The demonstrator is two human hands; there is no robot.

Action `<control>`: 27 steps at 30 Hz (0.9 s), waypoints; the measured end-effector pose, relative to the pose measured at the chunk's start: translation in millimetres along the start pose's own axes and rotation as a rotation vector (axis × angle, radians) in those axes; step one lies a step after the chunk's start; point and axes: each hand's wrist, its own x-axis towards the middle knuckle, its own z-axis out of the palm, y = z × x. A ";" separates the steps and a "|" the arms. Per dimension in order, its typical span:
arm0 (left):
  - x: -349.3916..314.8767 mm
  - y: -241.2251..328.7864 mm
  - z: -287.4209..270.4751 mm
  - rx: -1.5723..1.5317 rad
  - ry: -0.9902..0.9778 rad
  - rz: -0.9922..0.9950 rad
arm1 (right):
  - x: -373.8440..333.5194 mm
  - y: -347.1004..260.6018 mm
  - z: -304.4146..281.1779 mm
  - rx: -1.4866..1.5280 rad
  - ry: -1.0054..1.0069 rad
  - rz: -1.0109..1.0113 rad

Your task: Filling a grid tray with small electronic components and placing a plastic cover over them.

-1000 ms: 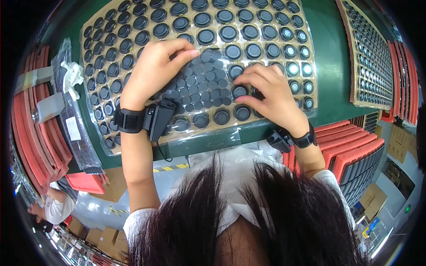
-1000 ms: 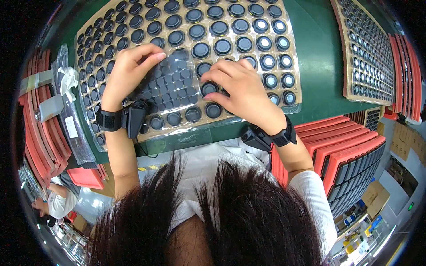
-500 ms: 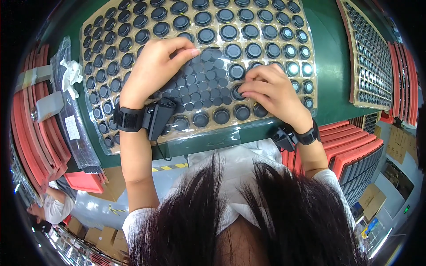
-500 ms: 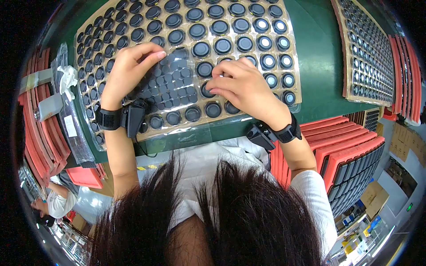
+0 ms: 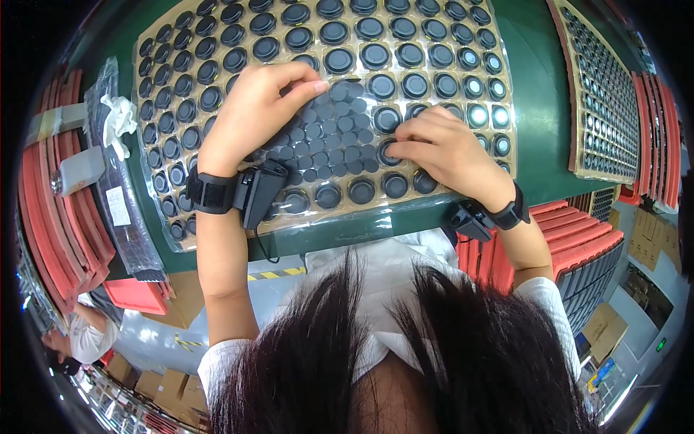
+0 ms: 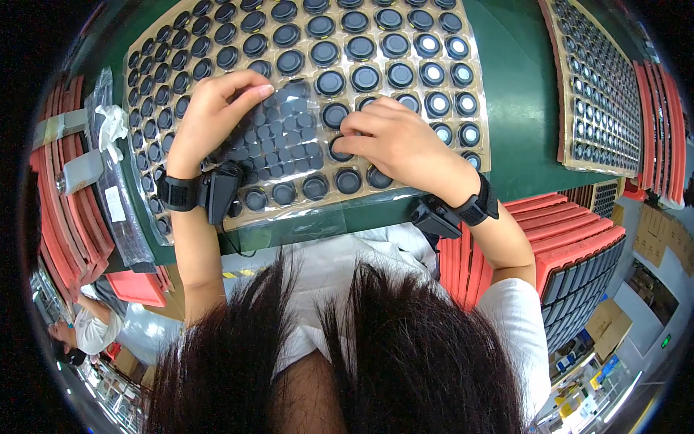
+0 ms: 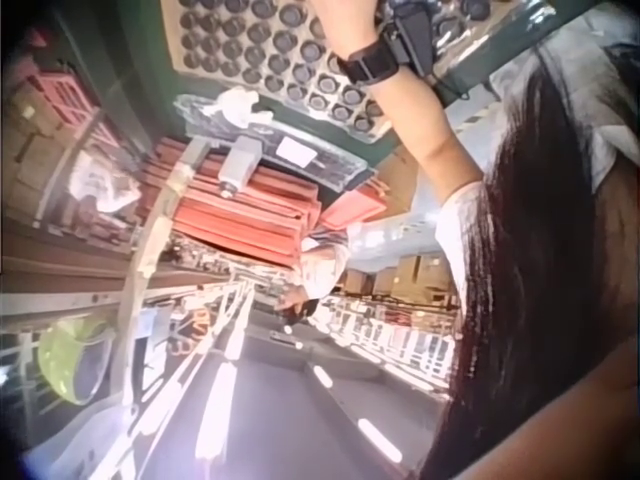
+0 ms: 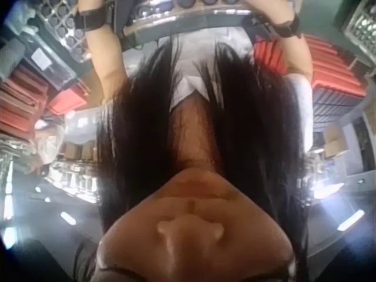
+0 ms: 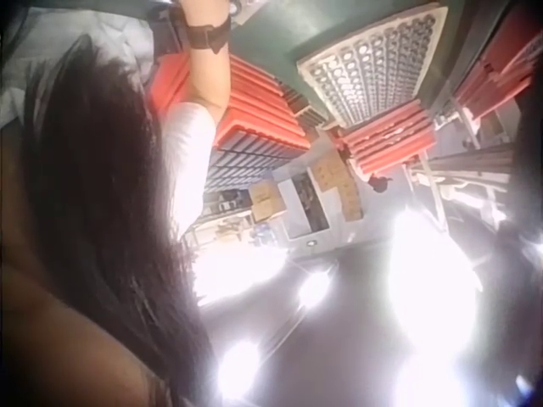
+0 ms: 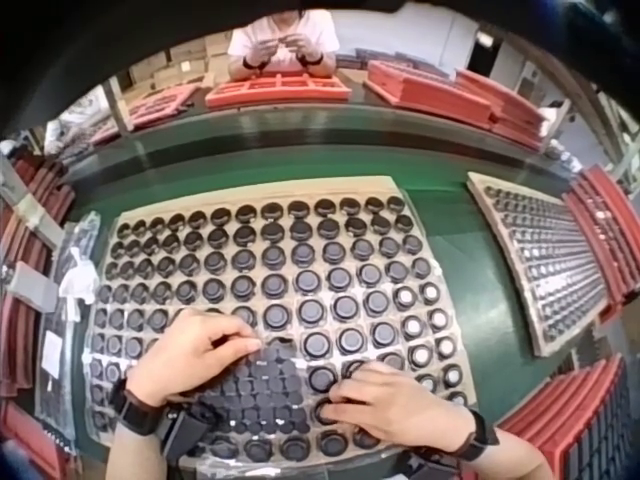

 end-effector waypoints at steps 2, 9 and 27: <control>-0.4 -0.4 0.7 -0.006 0.006 0.009 | 0.8 -0.7 -1.4 -0.022 -0.030 -0.019; -0.2 -1.0 2.0 0.008 0.021 0.023 | 7.1 3.0 -0.3 -0.005 -0.056 -0.051; -0.2 2.6 0.5 0.018 -0.004 -0.022 | 7.0 9.8 3.9 0.070 -0.068 0.007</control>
